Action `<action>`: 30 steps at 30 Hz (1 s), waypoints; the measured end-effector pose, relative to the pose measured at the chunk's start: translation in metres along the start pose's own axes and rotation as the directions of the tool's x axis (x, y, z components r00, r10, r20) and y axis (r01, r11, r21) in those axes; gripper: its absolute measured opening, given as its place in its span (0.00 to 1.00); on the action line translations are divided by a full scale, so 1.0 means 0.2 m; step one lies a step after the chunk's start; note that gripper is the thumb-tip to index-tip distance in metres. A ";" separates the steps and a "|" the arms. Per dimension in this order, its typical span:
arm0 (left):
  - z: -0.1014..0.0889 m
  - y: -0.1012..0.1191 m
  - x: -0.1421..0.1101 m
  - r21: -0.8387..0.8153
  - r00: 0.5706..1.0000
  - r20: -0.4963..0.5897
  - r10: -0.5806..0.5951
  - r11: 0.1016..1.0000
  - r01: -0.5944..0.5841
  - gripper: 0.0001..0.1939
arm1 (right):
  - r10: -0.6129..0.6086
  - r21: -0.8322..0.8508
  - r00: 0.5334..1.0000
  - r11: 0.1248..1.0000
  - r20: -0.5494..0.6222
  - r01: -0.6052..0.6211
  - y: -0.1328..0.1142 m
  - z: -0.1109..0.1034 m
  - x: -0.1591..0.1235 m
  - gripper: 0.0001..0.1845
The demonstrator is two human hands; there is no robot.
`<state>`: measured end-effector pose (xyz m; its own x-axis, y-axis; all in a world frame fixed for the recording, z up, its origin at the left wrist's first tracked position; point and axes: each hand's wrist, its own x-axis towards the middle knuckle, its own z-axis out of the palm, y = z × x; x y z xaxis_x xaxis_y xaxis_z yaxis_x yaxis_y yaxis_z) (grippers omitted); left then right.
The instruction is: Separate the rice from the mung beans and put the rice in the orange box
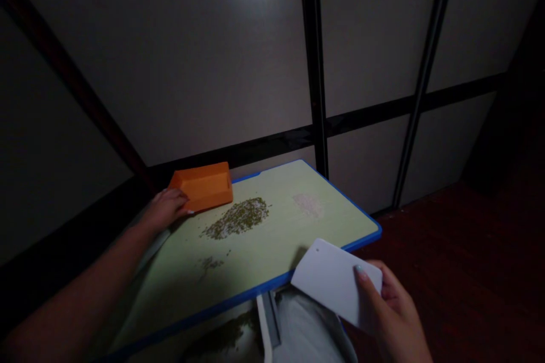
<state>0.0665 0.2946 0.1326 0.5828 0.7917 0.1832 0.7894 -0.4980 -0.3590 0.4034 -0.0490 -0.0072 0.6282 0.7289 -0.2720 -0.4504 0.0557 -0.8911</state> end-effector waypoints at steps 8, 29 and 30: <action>-0.42 0.36 -0.25 0.029 0.934 -0.305 0.187 0.982 -0.187 0.13 | -0.184 0.153 0.981 0.970 -0.061 0.192 -0.26 0.08 -0.02 0.27; -0.11 1.73 -1.03 -0.263 0.639 -0.749 0.178 0.804 -0.533 0.17 | 0.335 -0.101 0.938 0.934 -0.092 -0.343 -0.31 -0.59 -0.40 0.32; -0.09 1.75 -1.06 -0.269 0.652 -0.735 0.189 0.800 -0.535 0.17 | 0.334 -0.089 0.937 0.935 -0.106 -0.344 -0.30 -0.59 -0.41 0.31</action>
<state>0.2225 -0.0526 -0.0158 0.6706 0.1621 0.7239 0.3718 -0.9179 -0.1389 0.4539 -0.1938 0.0263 0.5050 0.6291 -0.5909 -0.5806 -0.2590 -0.7719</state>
